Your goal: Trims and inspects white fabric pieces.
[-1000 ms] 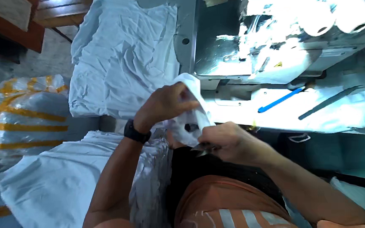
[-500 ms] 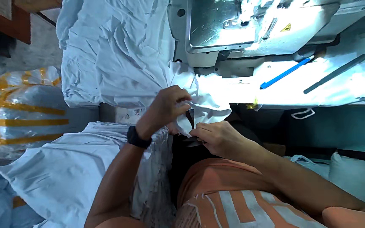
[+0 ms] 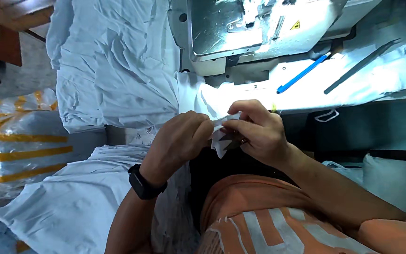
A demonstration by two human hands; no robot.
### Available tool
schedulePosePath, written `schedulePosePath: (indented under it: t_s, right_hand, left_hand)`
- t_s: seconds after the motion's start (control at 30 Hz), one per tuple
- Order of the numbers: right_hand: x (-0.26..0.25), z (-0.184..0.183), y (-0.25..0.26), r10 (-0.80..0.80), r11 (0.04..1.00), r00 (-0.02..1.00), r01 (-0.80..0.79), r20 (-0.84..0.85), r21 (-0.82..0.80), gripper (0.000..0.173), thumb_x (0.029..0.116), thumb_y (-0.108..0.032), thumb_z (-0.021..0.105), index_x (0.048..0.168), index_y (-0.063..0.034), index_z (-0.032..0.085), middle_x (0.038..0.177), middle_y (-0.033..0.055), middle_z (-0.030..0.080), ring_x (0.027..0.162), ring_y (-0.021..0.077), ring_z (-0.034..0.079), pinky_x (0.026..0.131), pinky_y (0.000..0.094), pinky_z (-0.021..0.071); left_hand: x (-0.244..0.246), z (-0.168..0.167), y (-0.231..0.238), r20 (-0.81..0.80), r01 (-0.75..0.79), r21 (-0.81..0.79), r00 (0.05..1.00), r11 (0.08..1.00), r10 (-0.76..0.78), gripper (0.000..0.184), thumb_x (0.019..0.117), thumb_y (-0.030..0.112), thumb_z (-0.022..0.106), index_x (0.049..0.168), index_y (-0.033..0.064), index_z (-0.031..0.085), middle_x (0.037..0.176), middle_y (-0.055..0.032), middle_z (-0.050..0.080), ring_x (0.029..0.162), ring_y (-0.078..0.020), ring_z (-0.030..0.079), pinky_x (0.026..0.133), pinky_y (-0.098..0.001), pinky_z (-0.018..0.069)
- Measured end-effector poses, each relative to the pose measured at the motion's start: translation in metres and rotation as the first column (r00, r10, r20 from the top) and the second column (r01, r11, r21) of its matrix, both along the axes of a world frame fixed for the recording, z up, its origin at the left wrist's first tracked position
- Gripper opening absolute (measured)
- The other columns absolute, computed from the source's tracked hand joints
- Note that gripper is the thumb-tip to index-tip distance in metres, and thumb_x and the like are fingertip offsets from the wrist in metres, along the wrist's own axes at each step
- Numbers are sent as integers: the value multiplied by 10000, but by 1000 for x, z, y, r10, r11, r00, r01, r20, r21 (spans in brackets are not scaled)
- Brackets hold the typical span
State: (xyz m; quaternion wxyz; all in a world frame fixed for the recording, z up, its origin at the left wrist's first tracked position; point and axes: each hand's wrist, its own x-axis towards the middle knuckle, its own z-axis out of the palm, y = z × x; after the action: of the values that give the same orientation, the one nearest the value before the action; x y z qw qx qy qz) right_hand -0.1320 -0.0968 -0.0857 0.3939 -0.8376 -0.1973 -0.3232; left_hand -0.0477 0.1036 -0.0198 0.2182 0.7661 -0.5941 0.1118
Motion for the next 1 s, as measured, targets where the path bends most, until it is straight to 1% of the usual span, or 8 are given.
schedulePosePath:
  t_s: [0.07, 0.13, 0.23, 0.37, 0.43, 0.57, 0.73, 1.0]
  right_hand:
    - [5, 1, -3, 26, 1000, 999, -26, -19, 18, 80, 923, -27, 691, 913, 29, 747, 1126, 211, 694, 785, 140, 642, 705, 211, 534]
    - [9, 1, -6, 91, 989, 993, -82, -70, 122, 83, 911, -19, 688, 909, 41, 746, 1070, 174, 728, 913, 143, 703, 818, 214, 570]
    - [12, 2, -8, 176, 938, 973, -120, -149, 325, 39, 853, 27, 716, 845, 62, 732, 976, 139, 719, 863, 77, 678, 779, 168, 566]
    - [11, 8, -12, 167, 917, 953, -55, -254, 395, 80, 850, -9, 717, 779, 26, 712, 939, 90, 711, 802, 22, 650, 714, 133, 546]
    - [11, 10, -16, 160, 916, 941, -29, -298, 400, 88, 842, -15, 715, 758, 8, 704, 942, 75, 712, 792, 15, 648, 699, 131, 546]
    - [9, 9, -18, 149, 914, 937, -9, -315, 406, 98, 839, -20, 716, 743, -6, 700, 933, 67, 714, 779, 12, 645, 683, 131, 543]
    - [8, 7, -17, 145, 894, 927, 26, -344, 447, 111, 837, -31, 708, 728, -22, 689, 924, 54, 722, 783, -5, 644, 683, 117, 533]
    - [7, 6, -17, 151, 892, 944, -1, -295, 452, 102, 816, -7, 715, 717, -1, 690, 914, 65, 720, 800, 9, 656, 702, 128, 549]
  left_hand:
    - [-1, -2, 1, 25, 29, -16, 999, 999, -29, 104, 969, 25, 617, 931, -44, 686, 908, -185, 709, 824, -267, 696, 721, -318, 561]
    - [0, -3, 1, 38, 47, -11, 998, 999, -46, 93, 967, 11, 606, 920, -37, 670, 898, -183, 695, 812, -271, 686, 703, -327, 553]
    - [5, -4, 4, 17, 45, 61, 999, 997, -46, 103, 964, 24, 610, 940, -21, 700, 937, -179, 686, 846, -282, 666, 734, -352, 539]
    - [14, -8, 10, -12, -85, 289, 996, 954, 93, 320, 983, 246, 524, 952, 7, 735, 1202, -185, 699, 1158, -370, 633, 959, -515, 466]
    - [22, -11, 17, -27, -132, 314, 989, 940, 147, 380, 1002, 311, 541, 907, -1, 736, 1248, -184, 690, 1236, -399, 591, 1019, -556, 427]
    - [29, -18, 25, -150, -117, 155, 979, 981, 140, 355, 1010, 309, 613, 880, 3, 736, 1203, -166, 702, 1236, -337, 596, 1067, -461, 440]
    - [31, -28, 26, -284, -93, -38, 956, 995, 79, 247, 951, 180, 715, 839, -40, 728, 1035, -165, 714, 1099, -236, 656, 1004, -311, 505]
    - [31, -47, 27, -316, -90, -265, 949, 960, 2, 168, 859, 65, 808, 825, -41, 681, 963, -150, 722, 1022, -180, 705, 932, -283, 573]
